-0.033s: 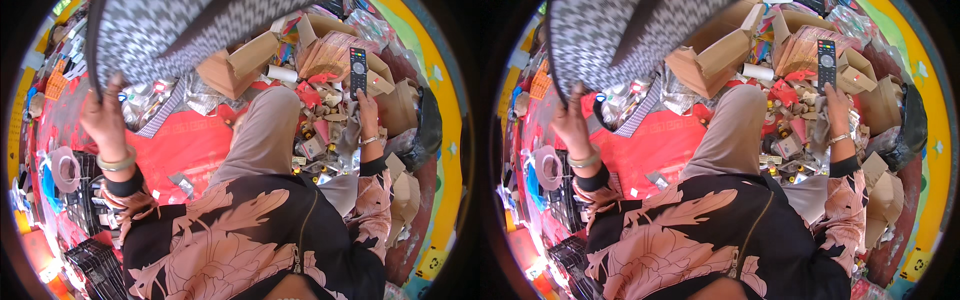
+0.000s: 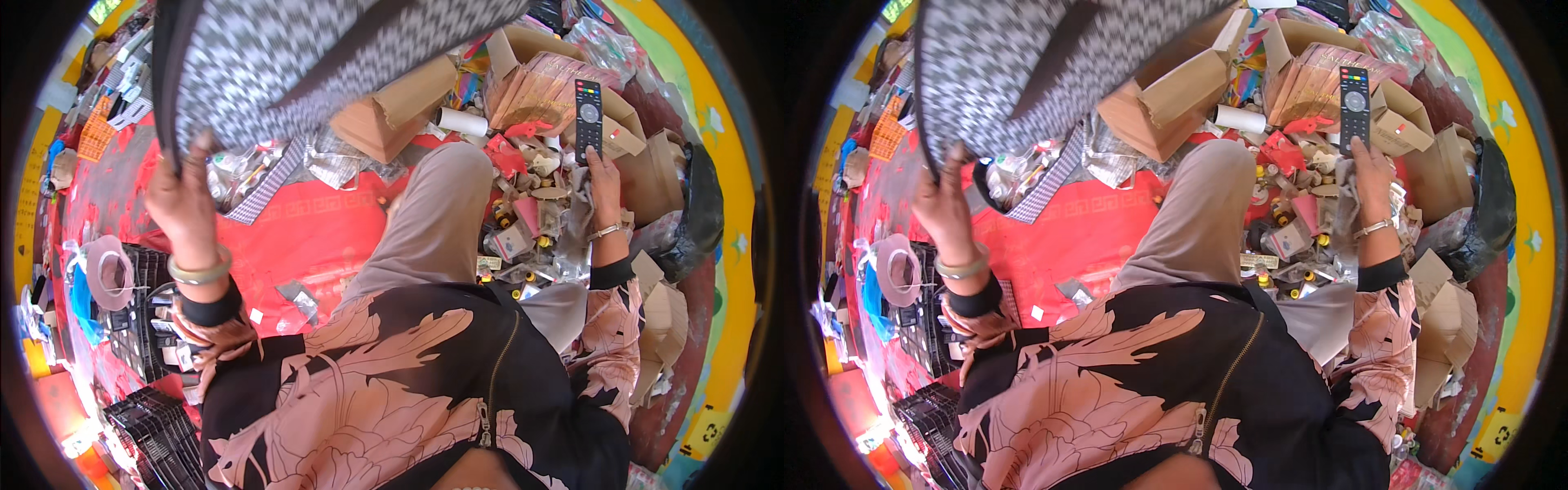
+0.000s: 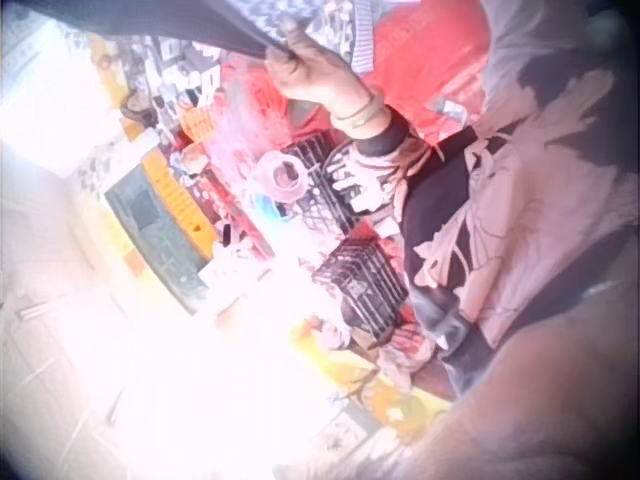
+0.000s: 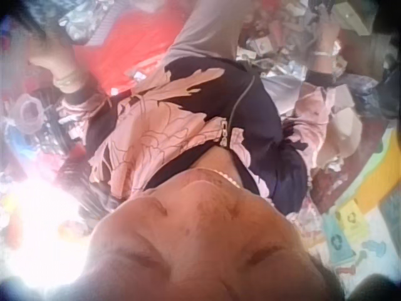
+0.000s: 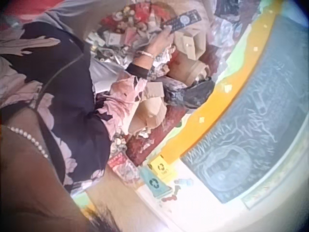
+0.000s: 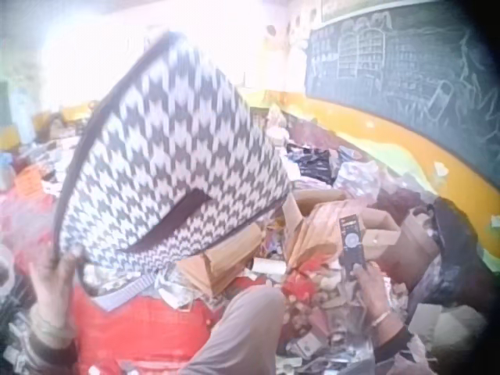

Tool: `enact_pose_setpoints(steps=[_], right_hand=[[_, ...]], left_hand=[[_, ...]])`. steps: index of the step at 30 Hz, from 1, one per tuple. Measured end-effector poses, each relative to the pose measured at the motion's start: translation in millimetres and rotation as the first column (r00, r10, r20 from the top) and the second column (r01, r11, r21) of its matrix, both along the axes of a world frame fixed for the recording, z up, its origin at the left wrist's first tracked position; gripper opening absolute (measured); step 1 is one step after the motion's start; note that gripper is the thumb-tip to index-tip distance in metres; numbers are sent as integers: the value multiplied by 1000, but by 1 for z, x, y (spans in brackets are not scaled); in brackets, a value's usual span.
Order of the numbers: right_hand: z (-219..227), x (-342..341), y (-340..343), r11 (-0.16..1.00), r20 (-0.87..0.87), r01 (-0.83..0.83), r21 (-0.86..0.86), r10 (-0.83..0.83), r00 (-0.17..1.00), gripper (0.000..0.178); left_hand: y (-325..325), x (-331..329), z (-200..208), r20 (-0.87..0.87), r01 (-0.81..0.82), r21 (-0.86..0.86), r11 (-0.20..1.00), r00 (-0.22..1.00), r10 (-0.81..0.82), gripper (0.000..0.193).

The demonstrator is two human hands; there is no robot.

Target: The person sorts through a large pile of miscellaneous items on the floor, picking up and examining various objects such as boxes, plastic-wrapped goods, and small containers. They move items around, open boxes, and handle different products one by one.

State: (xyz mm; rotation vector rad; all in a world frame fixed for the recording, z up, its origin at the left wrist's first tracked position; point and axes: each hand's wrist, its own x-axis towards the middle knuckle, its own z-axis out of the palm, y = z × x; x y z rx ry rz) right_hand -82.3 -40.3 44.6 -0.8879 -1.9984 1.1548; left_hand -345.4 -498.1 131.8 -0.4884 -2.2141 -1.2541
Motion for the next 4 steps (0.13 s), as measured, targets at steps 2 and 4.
enact_pose_setpoints(steps=[2,4], right_hand=[[4,4,4,999,49,-4,-48,6,999,36],[2,11,5,991,62,-8,-134,17,998,37]], left_hand=[[-27,16,-9,-89,-46,-318,947,996,19,26],[-52,37,-18,-333,-105,-442,891,941,-54,22]])
